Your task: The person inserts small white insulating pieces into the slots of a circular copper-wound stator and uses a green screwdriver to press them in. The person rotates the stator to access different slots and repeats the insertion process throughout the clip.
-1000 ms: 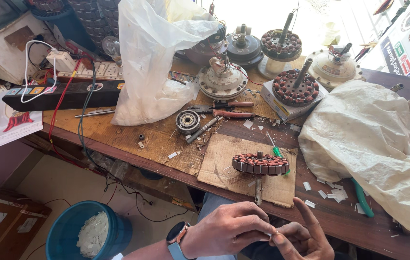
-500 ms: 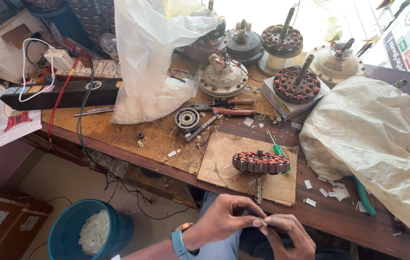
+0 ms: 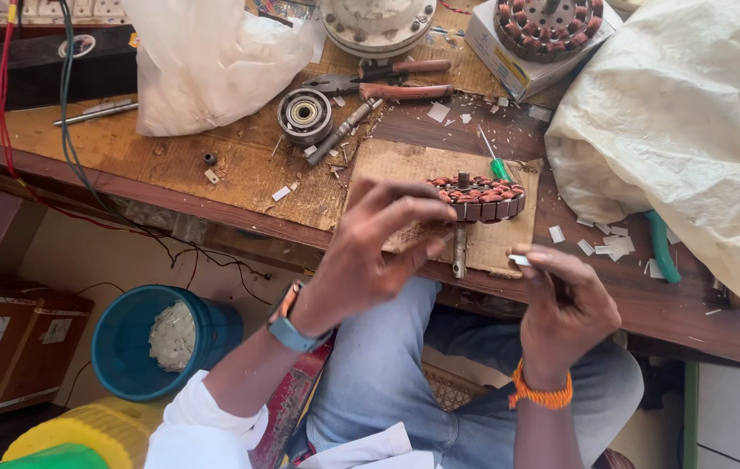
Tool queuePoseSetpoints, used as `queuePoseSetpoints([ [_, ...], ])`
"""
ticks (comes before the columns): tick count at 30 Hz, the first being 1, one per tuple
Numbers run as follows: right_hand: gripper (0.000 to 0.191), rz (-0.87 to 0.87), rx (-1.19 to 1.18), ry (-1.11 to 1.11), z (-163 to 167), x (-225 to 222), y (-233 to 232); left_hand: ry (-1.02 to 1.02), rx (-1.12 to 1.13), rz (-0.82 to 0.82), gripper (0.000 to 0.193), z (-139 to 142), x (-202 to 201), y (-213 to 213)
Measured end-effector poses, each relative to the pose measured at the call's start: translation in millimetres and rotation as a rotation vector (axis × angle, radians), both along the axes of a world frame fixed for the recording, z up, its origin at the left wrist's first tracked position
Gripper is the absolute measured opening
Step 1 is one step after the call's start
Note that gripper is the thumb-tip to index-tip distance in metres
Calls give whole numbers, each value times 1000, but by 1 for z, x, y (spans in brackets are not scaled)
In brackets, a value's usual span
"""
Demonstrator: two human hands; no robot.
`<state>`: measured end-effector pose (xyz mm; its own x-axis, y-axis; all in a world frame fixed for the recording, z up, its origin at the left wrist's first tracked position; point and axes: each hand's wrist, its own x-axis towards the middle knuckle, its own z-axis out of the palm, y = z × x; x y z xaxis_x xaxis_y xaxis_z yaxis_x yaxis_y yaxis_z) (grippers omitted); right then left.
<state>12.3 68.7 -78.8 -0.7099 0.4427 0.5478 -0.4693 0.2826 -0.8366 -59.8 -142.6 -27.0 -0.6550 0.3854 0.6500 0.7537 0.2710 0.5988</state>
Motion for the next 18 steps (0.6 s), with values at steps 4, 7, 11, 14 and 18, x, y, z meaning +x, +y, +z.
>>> queuePoseSetpoints([
  [4, 19, -135, 328, 108, 7, -18, -1, -63, -36, -49, 45, 1, -16, -2],
  [7, 22, -115, 445, 142, 5, -30, 1, -103, 6, -150, 52, -7, -29, 1],
  [11, 22, -113, 561, 183, -4, -40, 5, -158, 15, -264, 57, -22, -44, 10],
  [14, 23, -113, 621, 236, -10, -45, 9, -220, -23, -265, 59, -29, -49, 14],
  [18, 24, -118, 668, 263, -15, -49, 15, -194, -66, -260, 63, -29, -51, 18],
])
